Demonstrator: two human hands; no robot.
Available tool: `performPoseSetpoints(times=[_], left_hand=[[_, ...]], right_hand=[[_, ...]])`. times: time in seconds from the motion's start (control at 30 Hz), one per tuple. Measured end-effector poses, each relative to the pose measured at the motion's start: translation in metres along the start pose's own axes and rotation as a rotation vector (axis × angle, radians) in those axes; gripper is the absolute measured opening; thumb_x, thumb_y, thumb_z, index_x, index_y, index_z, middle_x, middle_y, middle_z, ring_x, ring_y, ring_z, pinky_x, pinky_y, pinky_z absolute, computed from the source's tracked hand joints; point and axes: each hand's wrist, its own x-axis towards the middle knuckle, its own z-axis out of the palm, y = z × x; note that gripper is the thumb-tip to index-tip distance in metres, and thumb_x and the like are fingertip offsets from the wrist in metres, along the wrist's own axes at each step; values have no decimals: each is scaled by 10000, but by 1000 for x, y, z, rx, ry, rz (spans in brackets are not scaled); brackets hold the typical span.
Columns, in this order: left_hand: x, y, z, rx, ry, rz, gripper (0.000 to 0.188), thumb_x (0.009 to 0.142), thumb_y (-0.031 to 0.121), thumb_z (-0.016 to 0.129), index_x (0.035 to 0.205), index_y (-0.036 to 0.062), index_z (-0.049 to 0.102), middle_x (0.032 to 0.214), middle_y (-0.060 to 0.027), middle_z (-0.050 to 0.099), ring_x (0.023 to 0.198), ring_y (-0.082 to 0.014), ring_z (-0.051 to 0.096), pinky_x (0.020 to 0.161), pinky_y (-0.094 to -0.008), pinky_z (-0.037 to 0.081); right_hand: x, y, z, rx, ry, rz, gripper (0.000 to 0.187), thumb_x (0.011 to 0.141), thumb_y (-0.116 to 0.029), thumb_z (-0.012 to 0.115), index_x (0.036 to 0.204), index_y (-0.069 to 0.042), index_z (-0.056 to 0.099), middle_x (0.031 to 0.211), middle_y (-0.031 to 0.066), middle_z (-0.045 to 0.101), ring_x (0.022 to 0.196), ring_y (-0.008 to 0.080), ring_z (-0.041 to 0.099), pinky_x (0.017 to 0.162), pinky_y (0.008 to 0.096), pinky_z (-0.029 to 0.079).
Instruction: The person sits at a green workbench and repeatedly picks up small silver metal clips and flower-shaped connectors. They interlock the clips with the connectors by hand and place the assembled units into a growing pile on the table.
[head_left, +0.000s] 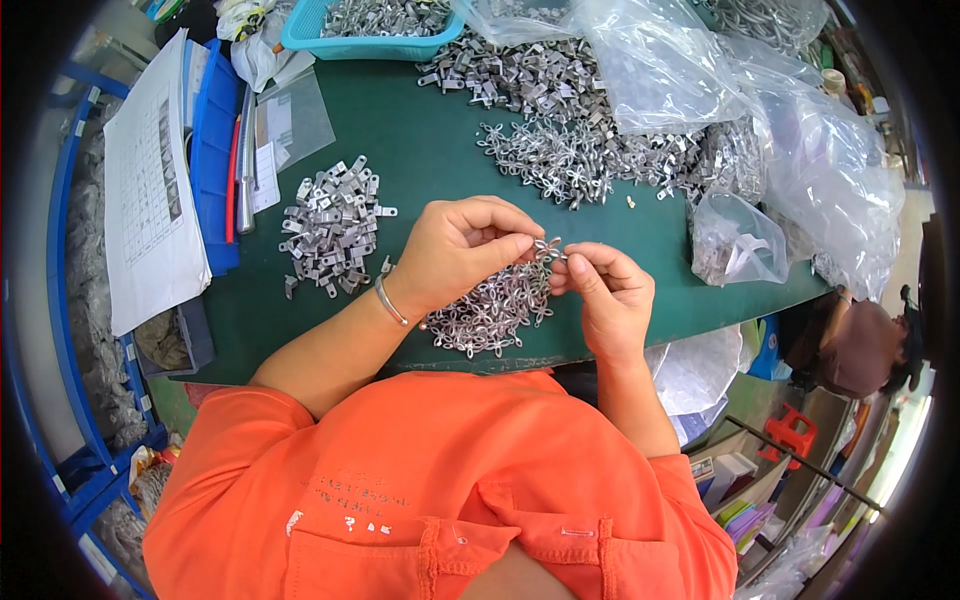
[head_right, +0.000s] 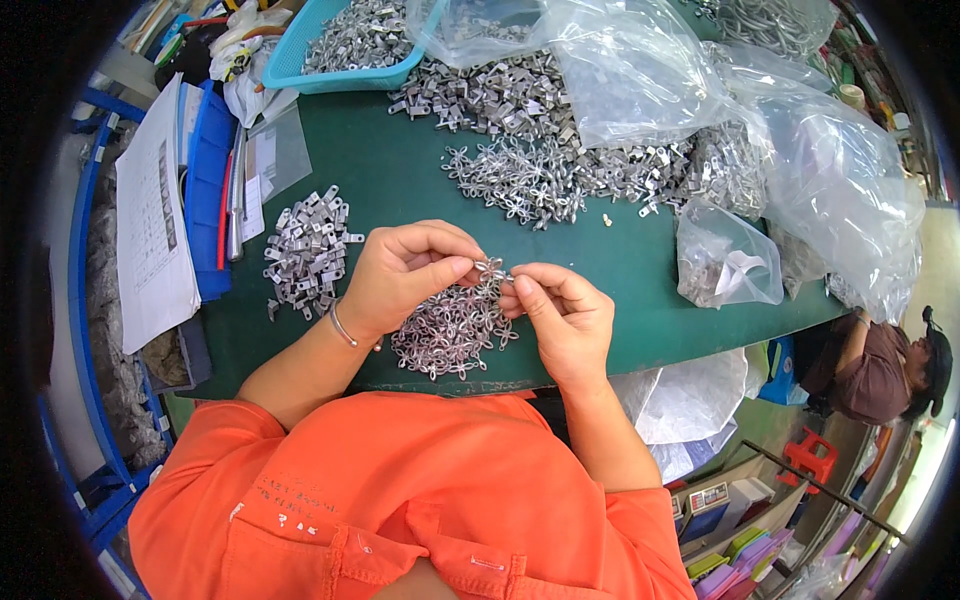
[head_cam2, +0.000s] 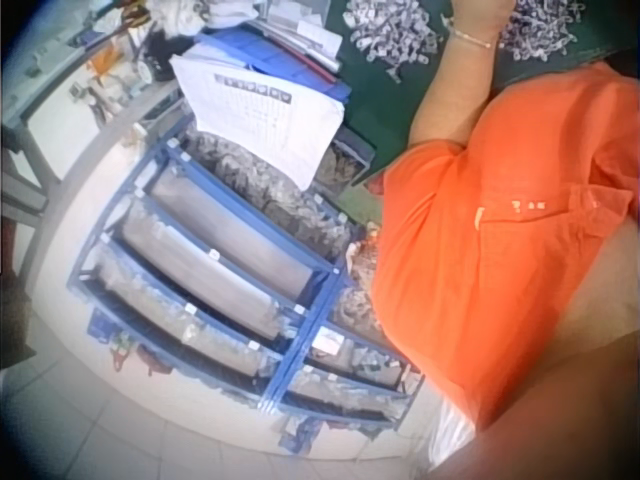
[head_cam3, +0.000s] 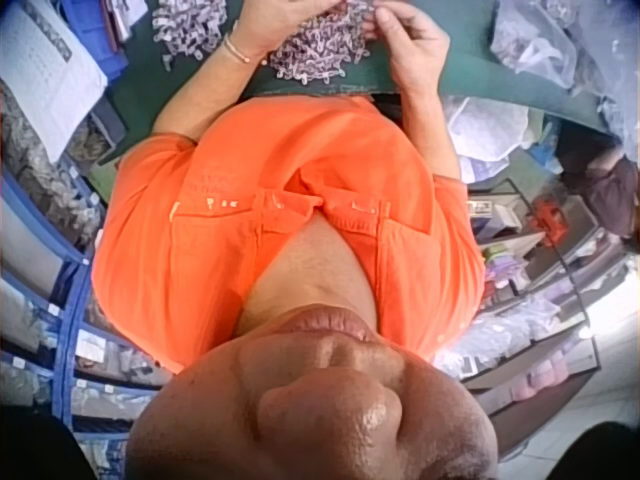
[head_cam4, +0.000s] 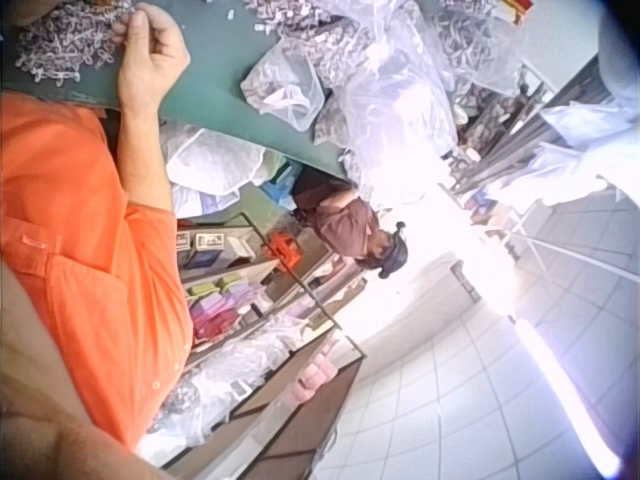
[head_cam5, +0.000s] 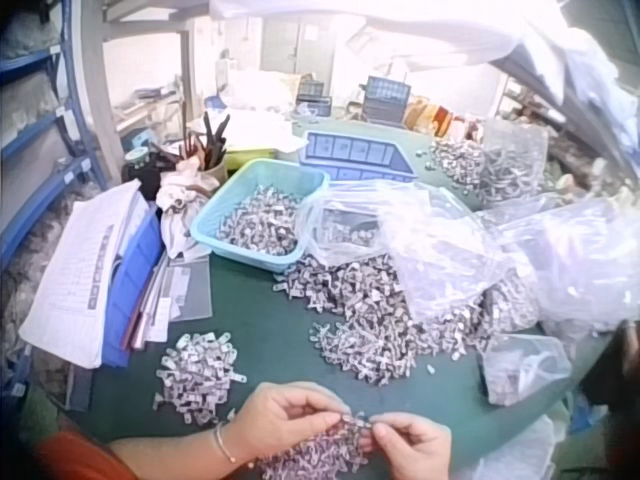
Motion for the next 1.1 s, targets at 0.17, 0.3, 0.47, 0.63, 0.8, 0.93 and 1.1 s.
performPoseSetpoints(times=[0.17,0.3,0.47,0.63,0.8,0.93,1.1], left_hand=[[0,-2,1,32,-7,19,111,838,-60,587,936,-69,637,951,-111,627,843,-146,616,772,-270,526],[-2,-1,4,11,26,-53,103,831,-45,607,931,-65,625,900,-111,649,811,-136,625,740,-257,528],[2,3,1,-13,142,-57,104,845,-9,598,939,-48,617,847,-107,660,733,-143,646,648,-252,539],[10,6,-14,-175,315,17,110,870,27,573,958,-29,608,840,-110,656,747,-179,659,650,-263,548],[7,5,-14,-129,269,33,116,860,16,586,960,-35,615,855,-122,663,764,-183,661,671,-265,547],[6,4,-8,-106,211,16,122,846,5,600,948,-53,630,873,-127,665,764,-177,657,682,-277,545],[4,4,-6,-105,191,1,131,839,-2,603,955,-55,631,879,-127,665,765,-175,658,675,-281,550]], right_hand=[[-1,2,-1,-6,-16,-2,132,875,-6,597,988,60,613,859,120,669,730,146,646,671,258,545],[-3,1,-1,-6,-9,21,120,881,-24,596,967,56,618,850,104,666,725,139,639,665,254,537],[17,23,-23,-646,211,-202,101,835,-56,651,900,20,632,759,71,631,633,103,576,578,237,468],[43,22,-15,-990,240,-424,227,714,-110,763,840,-22,596,772,77,576,635,200,569,575,304,482],[52,29,-13,-1074,254,-527,173,748,-87,711,873,-42,599,756,84,577,668,256,578,594,347,477],[41,21,-20,-1033,291,-552,66,789,-17,646,853,-10,627,801,127,618,697,272,603,629,329,495],[24,14,-20,-642,220,-376,72,832,21,619,903,28,632,834,80,623,696,132,602,619,249,495]])
